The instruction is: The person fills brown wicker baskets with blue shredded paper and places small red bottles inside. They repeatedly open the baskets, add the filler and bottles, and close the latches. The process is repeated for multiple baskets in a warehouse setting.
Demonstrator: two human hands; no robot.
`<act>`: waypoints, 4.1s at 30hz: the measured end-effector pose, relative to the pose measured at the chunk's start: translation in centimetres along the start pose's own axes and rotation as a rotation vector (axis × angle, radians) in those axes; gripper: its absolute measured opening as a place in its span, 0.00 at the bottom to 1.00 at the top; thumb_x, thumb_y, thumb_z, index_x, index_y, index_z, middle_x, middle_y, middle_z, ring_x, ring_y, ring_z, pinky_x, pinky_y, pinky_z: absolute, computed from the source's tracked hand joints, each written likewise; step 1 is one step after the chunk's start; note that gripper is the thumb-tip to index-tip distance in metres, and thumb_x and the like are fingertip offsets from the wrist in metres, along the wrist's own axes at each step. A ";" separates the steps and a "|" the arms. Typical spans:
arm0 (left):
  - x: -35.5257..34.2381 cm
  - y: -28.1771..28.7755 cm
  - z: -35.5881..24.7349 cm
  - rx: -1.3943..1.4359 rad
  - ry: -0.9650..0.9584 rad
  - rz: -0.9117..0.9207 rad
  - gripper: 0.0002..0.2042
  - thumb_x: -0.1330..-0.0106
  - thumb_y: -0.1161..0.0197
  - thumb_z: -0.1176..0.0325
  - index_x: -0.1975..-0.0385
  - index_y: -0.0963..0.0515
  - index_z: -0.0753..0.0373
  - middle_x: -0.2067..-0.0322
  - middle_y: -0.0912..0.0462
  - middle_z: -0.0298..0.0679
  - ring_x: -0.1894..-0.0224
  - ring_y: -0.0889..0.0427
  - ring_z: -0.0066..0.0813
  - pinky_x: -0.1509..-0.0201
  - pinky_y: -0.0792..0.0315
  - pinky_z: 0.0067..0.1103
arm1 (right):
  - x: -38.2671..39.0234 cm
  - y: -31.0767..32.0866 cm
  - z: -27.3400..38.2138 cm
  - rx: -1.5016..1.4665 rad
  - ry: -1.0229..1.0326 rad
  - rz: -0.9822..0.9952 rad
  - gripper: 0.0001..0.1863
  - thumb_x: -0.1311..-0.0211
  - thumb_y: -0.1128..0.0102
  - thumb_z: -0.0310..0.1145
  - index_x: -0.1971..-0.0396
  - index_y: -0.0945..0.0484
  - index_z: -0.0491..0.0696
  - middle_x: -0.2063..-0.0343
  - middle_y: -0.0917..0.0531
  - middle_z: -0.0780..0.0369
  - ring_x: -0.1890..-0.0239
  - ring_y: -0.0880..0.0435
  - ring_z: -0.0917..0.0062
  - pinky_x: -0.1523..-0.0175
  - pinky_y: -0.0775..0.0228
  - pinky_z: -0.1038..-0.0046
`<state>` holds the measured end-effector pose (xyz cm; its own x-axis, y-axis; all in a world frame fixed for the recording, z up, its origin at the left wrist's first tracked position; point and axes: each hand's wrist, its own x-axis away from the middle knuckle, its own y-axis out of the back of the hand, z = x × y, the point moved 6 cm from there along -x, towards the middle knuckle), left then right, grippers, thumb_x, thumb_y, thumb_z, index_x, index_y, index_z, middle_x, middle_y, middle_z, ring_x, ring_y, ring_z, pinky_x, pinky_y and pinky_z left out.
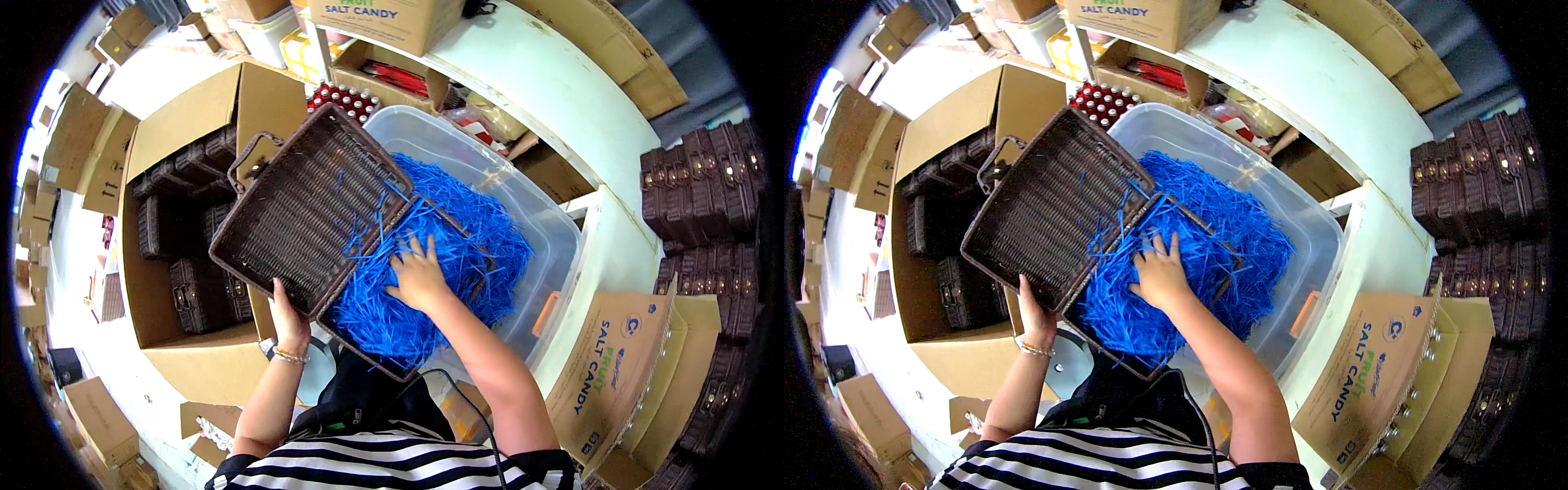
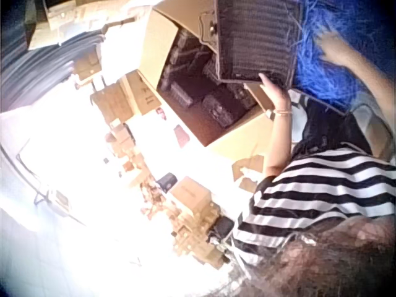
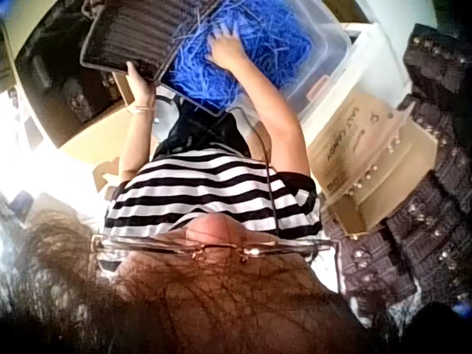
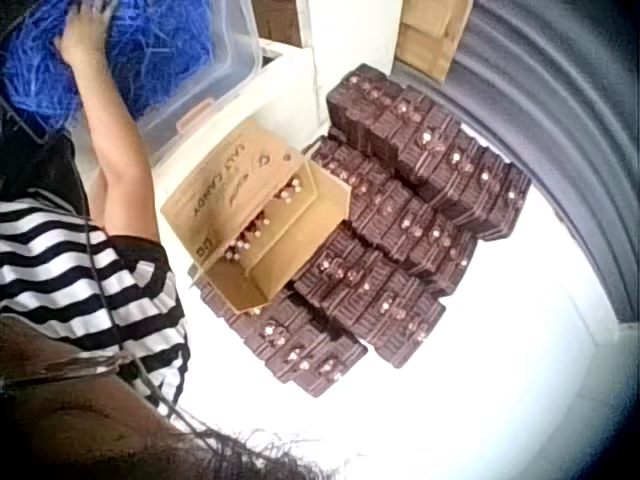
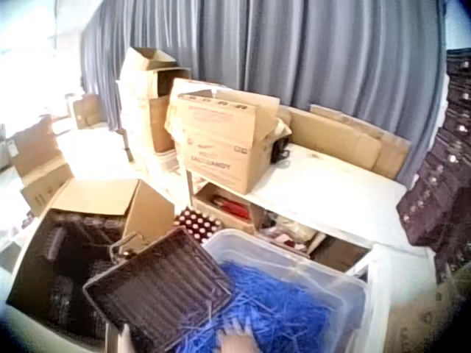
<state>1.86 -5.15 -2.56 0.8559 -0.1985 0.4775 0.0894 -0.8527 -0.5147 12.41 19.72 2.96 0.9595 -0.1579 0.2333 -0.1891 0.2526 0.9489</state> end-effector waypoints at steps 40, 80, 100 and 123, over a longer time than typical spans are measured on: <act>2.6 0.2 -3.3 -0.197 -0.304 -0.063 0.33 0.30 0.39 0.55 0.35 0.41 0.70 0.37 0.33 0.43 0.38 0.34 0.33 0.31 0.43 0.29 | 8.2 7.9 -2.2 -0.159 -0.106 -0.563 0.09 0.44 0.37 0.25 0.63 0.15 0.43 0.53 0.20 0.56 0.50 0.25 0.61 0.44 0.32 0.60; 3.4 -2.3 -4.8 -0.233 -0.376 -0.094 0.24 0.31 0.39 0.69 0.38 0.37 0.69 0.43 0.27 0.41 0.43 0.30 0.30 0.34 0.40 0.27 | -4.3 6.6 7.9 -0.583 0.008 -0.522 0.08 0.49 0.31 0.27 0.69 0.18 0.42 0.69 0.20 0.55 0.64 0.20 0.58 0.58 0.27 0.63; 1.0 -0.3 -3.3 -0.122 -0.299 0.012 0.29 0.28 0.43 0.60 0.32 0.45 0.62 0.37 0.35 0.38 0.38 0.32 0.35 0.33 0.36 0.33 | -8.7 10.2 0.6 -0.191 0.171 -0.550 0.14 0.52 0.31 0.26 0.63 0.21 0.46 0.63 0.19 0.61 0.58 0.23 0.61 0.52 0.31 0.61; -1.5 -1.9 -2.7 -0.099 -0.249 0.039 0.28 0.27 0.45 0.59 0.32 0.43 0.64 0.37 0.34 0.40 0.37 0.32 0.36 0.32 0.38 0.34 | 10.1 4.4 -4.7 -0.306 -0.211 -0.504 0.34 0.40 0.38 0.52 0.39 0.31 0.48 0.34 0.41 0.46 0.32 0.47 0.45 0.32 0.56 0.43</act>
<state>-1.01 -4.56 -0.37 0.9577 -0.1175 0.2627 0.0143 -0.8923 -0.4513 22.23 23.73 8.45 0.8472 -0.5064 -0.1608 0.3748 0.3551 0.8564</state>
